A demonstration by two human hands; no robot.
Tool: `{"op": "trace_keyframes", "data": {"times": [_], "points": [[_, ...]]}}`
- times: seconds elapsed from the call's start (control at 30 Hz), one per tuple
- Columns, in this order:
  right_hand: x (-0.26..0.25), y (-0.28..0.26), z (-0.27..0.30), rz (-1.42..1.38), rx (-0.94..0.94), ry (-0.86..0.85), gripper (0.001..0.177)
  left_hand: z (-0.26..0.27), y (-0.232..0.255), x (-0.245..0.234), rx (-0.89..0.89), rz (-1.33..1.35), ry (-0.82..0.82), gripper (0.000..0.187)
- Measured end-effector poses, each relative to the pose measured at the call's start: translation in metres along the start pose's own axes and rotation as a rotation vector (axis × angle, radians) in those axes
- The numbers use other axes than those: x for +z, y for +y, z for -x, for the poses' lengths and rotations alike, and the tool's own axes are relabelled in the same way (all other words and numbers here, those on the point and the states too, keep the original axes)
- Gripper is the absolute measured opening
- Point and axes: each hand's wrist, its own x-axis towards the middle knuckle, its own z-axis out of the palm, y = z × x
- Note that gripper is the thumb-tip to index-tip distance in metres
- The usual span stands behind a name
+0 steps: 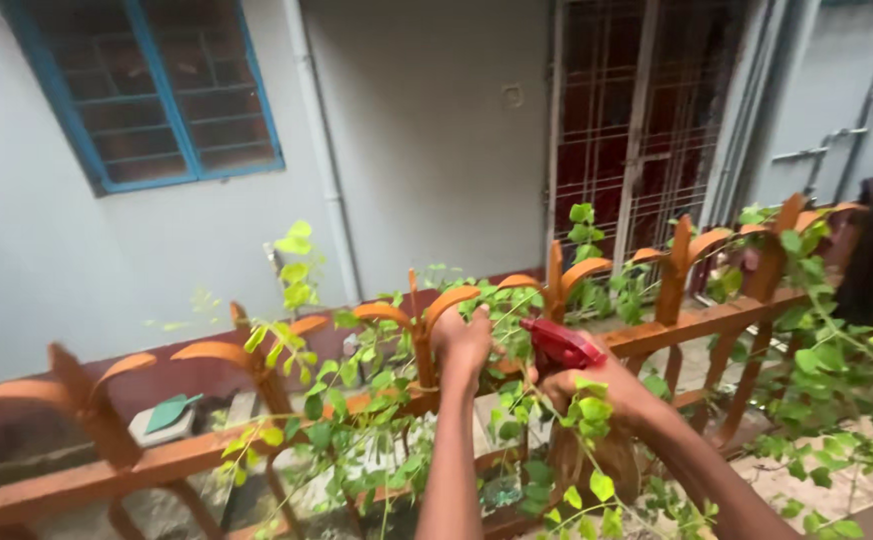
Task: The person uses a spray bottle to water plants growing along a metal fence, spraying the leaves and handling the vines by hand. The person moves along the walkway to water different sections of the greenery.
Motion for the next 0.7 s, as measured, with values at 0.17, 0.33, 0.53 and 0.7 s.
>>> {"op": "trace_keyframes", "data": {"times": [0.17, 0.33, 0.53, 0.7], "points": [[0.011, -0.002, -0.006, 0.125, -0.028, 0.036, 0.024, 0.008, 0.012, -0.010, -0.142, 0.152, -0.081, 0.037], [0.009, 0.001, -0.010, 0.068, 0.079, 0.212, 0.041, 0.012, 0.015, -0.010, -0.052, 0.200, -0.074, 0.036], [-0.015, 0.015, -0.007, 0.080, 0.026, 0.031, 0.030, 0.013, 0.019, -0.016, -0.207, 0.155, -0.161, 0.038], [-0.024, 0.018, -0.001, 0.104, 0.008, 0.035, 0.033, 0.014, 0.014, -0.014, -0.142, 0.090, -0.134, 0.040]]}}
